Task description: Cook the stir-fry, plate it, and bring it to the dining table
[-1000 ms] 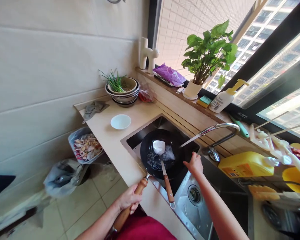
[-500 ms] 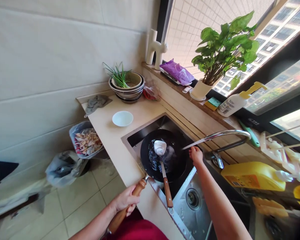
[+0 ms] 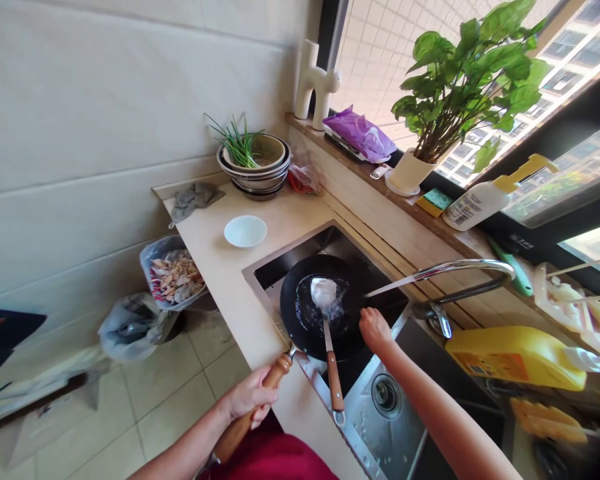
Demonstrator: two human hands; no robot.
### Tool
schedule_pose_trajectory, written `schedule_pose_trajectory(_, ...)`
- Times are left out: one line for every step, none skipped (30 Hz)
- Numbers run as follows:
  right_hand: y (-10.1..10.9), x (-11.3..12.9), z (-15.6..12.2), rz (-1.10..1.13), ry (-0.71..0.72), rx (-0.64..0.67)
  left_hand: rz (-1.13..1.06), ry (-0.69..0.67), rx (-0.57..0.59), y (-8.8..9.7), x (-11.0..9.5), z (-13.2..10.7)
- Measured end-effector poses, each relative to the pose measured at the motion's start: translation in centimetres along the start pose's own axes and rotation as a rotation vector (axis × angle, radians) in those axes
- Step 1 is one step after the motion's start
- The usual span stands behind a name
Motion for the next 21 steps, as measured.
schedule_pose_trajectory(-0.5, 0.6, -0.5, -0.073, 0.026, 0.039, -0.005, 0.003, 0.001, 0.1, 0.1, 0.0)
schedule_pose_trajectory(-0.9, 1.2, -0.9, -0.139, 0.05, 0.073, -0.009, 0.003, 0.005, 0.2, 0.1, 0.1)
schedule_pose_trajectory(-1.0, 1.6, -1.0, -0.199, 0.069, 0.096, -0.013, -0.001, 0.008, 0.3, 0.2, 0.1)
schedule_pose_trajectory(-1.1, 1.9, -0.9, -0.252, 0.084, 0.105, -0.019, -0.005, 0.011, 0.4, 0.2, 0.1)
schedule_pose_trajectory(-1.0, 2.1, -0.7, -0.297, 0.096, 0.104, -0.025, -0.007, 0.015, 0.4, 0.2, 0.1)
schedule_pose_trajectory(-0.9, 2.2, -0.4, -0.335, 0.106, 0.095, -0.031, -0.005, 0.021, 0.4, 0.2, 0.1)
schedule_pose_trajectory(-0.9, 2.4, -0.3, -0.362, 0.116, 0.089, -0.039, -0.001, 0.022, 0.4, 0.3, 0.1)
schedule_pose_trajectory(-1.0, 2.5, -0.2, -0.375, 0.131, 0.094, -0.047, 0.002, 0.02, 0.5, 0.3, 0.1)
schedule_pose_trajectory(-1.3, 2.7, -0.3, -0.371, 0.155, 0.116, -0.054, 0.006, 0.018, 0.5, 0.4, 0.2)
schedule_pose_trajectory(-1.8, 3.0, -0.5, -0.352, 0.189, 0.149, -0.057, 0.009, 0.018, 0.5, 0.4, 0.2)
schedule_pose_trajectory(-2.3, 3.2, -0.7, -0.323, 0.226, 0.185, -0.06, 0.009, 0.02, 0.6, 0.5, 0.3)
schedule_pose_trajectory(-2.7, 3.3, -0.8, -0.289, 0.263, 0.213, -0.064, 0.009, 0.028, 0.6, 0.5, 0.3)
schedule_pose_trajectory(-3.0, 3.3, -0.7, -0.261, 0.287, 0.223, -0.069, 0.008, 0.039, 0.6, 0.5, 0.3)
schedule_pose_trajectory(-3.2, 3.1, -0.3, -0.243, 0.292, 0.209, -0.076, 0.009, 0.051, 0.7, 0.5, 0.4)
schedule_pose_trajectory(-3.1, 2.8, 0.3, -0.24, 0.275, 0.172, -0.085, 0.011, 0.059, 0.7, 0.5, 0.4)
schedule_pose_trajectory(-2.9, 2.4, 1.1, -0.246, 0.24, 0.118, -0.091, 0.016, 0.06, 0.7, 0.4, 0.3)
schedule_pose_trajectory(-2.8, 2.1, 1.9, -0.257, 0.192, 0.056, -0.091, 0.022, 0.057, 0.6, 0.3, 0.3)
schedule_pose_trajectory(-2.7, 1.9, 2.7, -0.269, 0.139, -0.002, -0.086, 0.03, 0.052, 0.6, 0.2, 0.2)
schedule_pose_trajectory(-2.7, 2.0, 3.3, -0.274, 0.09, -0.05, -0.079, 0.037, 0.043, 0.5, 0.1, 0.2)
schedule_pose_trajectory(-2.9, 2.4, 3.6, -0.271, 0.054, -0.085, -0.072, 0.044, 0.035, 0.5, 0.0, 0.1)
schedule_pose_trajectory(-3.2, 3.0, 3.7, -0.261, 0.028, -0.109, -0.066, 0.048, 0.028, 0.5, 0.0, 0.1)
Point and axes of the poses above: each hand's wrist, its own z-axis towards the middle knuckle, its own y-axis out of the back of the hand, x = y × z, the point moved 3 cm from there along z, towards the middle knuckle, and after that the axes turned 12 degrees about -x, right-handed, at the moved point
